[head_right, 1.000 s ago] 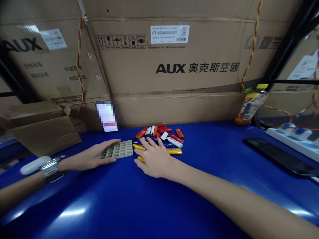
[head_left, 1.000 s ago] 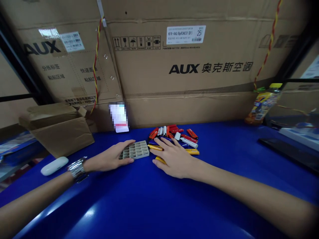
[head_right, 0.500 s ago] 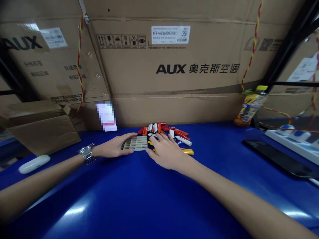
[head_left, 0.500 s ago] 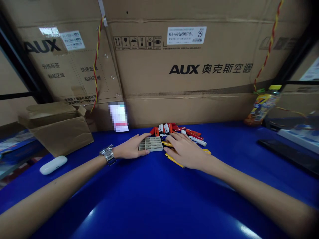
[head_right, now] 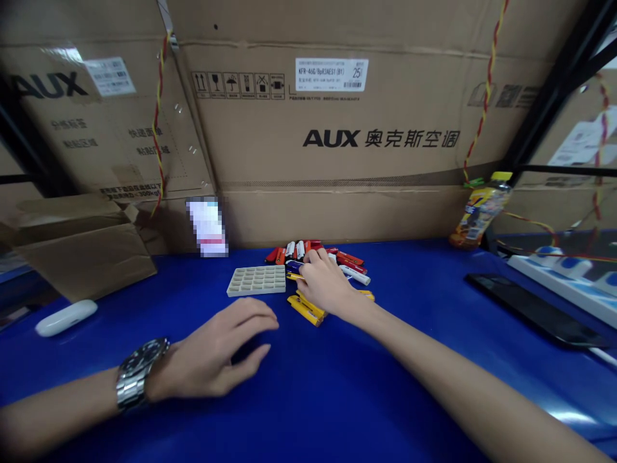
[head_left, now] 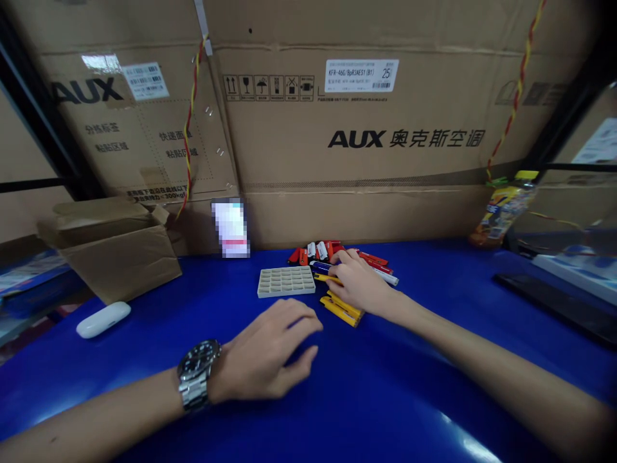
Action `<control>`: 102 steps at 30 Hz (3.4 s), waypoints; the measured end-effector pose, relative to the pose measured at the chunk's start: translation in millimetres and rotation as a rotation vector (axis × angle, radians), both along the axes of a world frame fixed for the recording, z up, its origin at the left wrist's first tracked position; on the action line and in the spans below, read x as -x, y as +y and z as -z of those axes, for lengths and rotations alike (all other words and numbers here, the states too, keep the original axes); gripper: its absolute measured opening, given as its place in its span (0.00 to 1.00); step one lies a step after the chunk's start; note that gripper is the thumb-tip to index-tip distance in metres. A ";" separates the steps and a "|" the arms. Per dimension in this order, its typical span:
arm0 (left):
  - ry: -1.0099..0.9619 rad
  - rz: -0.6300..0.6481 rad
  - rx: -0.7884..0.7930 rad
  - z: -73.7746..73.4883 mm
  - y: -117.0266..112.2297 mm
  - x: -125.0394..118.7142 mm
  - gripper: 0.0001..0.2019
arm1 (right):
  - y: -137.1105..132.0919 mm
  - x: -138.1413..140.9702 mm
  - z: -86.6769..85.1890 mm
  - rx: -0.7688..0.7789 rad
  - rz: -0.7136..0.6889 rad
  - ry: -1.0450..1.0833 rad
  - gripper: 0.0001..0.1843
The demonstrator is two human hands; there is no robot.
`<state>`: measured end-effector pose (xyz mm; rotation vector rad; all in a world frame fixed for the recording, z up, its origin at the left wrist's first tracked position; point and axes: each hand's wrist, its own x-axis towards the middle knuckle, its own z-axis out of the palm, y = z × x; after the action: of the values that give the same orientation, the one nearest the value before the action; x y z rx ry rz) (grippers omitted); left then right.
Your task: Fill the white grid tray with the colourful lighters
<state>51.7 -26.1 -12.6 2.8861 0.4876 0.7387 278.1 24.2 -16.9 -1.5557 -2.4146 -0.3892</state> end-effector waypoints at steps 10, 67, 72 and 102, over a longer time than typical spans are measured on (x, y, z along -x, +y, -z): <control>0.022 0.048 0.056 5.5 -17.6 -8.8 0.09 | 6.7 6.1 -3.4 0.237 -0.170 1.152 0.14; -0.168 -0.461 -0.012 21.8 38.1 30.2 0.10 | -9.5 82.5 16.2 0.453 -0.266 1.584 0.18; -0.200 -0.316 -0.032 19.8 33.7 29.8 0.08 | -10.2 88.5 25.6 0.616 -0.399 1.588 0.27; -0.300 -0.664 0.359 29.9 101.4 38.1 0.07 | -18.6 25.7 -22.3 -0.016 -0.265 0.221 0.17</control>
<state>13.6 75.3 -42.5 2.2149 1.3935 1.0104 252.4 5.6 5.4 -1.1807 -2.3917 -0.1743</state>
